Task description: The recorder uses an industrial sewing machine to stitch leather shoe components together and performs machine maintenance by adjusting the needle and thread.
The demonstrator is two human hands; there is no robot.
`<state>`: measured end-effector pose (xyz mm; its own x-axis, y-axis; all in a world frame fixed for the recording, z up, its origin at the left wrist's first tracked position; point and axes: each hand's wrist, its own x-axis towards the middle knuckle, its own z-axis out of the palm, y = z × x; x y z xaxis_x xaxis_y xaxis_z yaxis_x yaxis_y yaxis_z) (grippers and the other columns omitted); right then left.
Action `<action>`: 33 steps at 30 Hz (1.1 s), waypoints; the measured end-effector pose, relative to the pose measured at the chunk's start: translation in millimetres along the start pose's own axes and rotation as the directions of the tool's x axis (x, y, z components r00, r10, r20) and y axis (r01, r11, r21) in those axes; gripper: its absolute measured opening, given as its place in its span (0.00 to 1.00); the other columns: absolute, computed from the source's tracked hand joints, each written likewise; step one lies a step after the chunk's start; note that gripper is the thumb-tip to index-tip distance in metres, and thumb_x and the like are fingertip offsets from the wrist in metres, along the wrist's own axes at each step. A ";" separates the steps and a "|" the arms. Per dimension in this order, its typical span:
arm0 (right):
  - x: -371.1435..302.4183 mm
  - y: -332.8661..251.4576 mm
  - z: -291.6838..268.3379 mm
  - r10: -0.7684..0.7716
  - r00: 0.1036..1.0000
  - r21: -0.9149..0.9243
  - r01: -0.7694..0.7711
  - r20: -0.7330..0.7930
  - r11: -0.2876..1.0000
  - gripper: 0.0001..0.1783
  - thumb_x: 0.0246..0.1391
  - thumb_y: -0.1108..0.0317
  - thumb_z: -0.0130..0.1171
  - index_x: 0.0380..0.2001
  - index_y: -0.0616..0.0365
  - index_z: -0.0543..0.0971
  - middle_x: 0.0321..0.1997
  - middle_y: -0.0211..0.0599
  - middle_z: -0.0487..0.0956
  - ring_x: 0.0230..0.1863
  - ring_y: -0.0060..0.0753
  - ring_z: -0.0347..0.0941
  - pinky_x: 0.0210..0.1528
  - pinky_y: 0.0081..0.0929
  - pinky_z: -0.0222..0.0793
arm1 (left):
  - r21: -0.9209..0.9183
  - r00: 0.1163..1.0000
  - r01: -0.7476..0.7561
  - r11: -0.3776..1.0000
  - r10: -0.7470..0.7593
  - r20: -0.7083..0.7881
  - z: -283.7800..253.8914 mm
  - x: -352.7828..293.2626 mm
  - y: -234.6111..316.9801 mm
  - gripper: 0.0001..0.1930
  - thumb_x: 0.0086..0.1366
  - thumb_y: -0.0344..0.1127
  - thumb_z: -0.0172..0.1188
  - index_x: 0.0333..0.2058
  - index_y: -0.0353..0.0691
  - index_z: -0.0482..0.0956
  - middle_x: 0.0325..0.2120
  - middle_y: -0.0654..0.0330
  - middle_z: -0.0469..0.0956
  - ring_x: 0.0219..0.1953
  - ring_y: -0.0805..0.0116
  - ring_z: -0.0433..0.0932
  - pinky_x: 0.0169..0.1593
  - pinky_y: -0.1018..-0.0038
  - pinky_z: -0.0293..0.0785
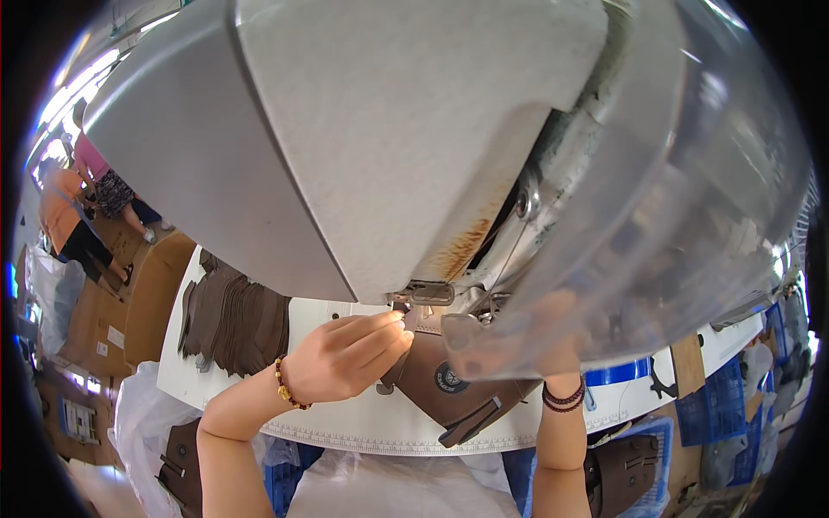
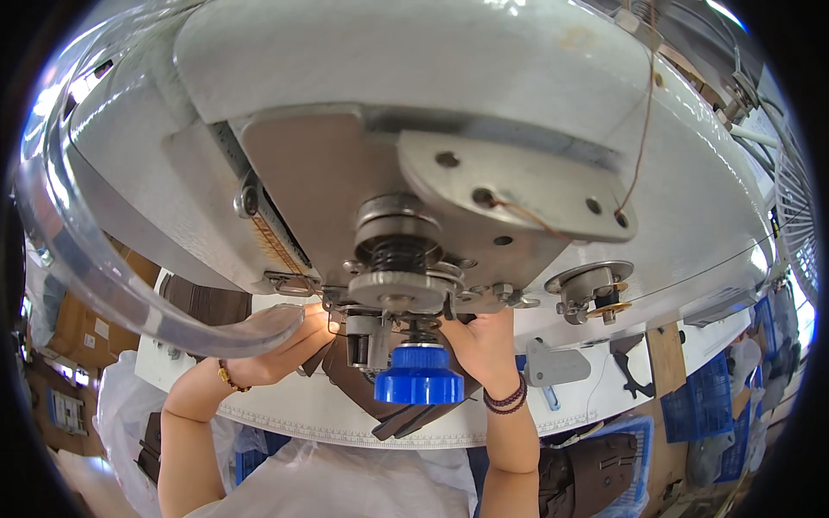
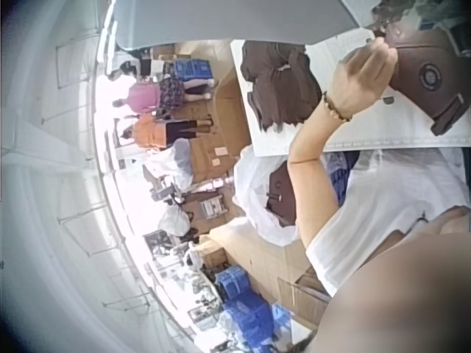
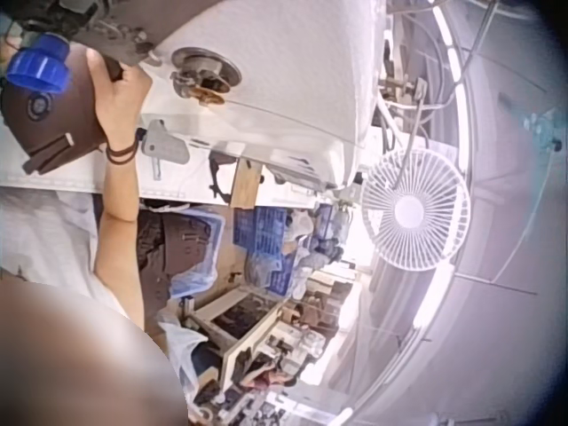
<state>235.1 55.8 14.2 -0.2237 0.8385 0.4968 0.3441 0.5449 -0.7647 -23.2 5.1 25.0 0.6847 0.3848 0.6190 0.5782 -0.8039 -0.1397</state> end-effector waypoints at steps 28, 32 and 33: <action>14.0 53.2 -2.5 -0.174 0.978 -0.476 0.206 0.112 0.855 0.14 0.43 0.67 0.54 0.37 0.55 0.76 0.39 0.41 0.76 0.42 0.43 0.71 0.44 0.37 0.65 | -0.059 0.991 0.105 0.993 -0.109 -0.074 9.0 5.5 -4.8 0.14 0.42 0.23 0.57 0.33 0.32 0.74 0.28 0.59 0.71 0.26 0.67 0.75 0.26 0.76 0.75; 17.1 38.5 -3.3 -0.192 0.978 -0.490 0.205 0.077 0.847 0.15 0.42 0.66 0.56 0.36 0.56 0.76 0.36 0.41 0.75 0.40 0.44 0.71 0.41 0.39 0.65 | -0.060 0.989 0.138 0.989 -0.140 -0.034 7.3 6.3 -3.9 0.13 0.43 0.24 0.57 0.33 0.32 0.75 0.29 0.58 0.73 0.26 0.66 0.76 0.27 0.75 0.75; 15.2 29.1 -3.4 -0.178 0.982 -0.481 0.184 0.058 0.857 0.15 0.41 0.66 0.57 0.36 0.56 0.76 0.35 0.41 0.75 0.40 0.44 0.71 0.41 0.39 0.65 | -0.043 0.987 0.156 0.987 -0.157 -0.019 7.2 5.4 -2.6 0.13 0.43 0.23 0.57 0.33 0.32 0.75 0.29 0.57 0.73 0.27 0.65 0.76 0.28 0.75 0.76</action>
<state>244.8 84.4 1.0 -0.3337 0.7268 0.6003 0.6927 0.6210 -0.3668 -17.8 12.5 23.2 0.5768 0.4974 0.6479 0.6581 -0.7528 -0.0080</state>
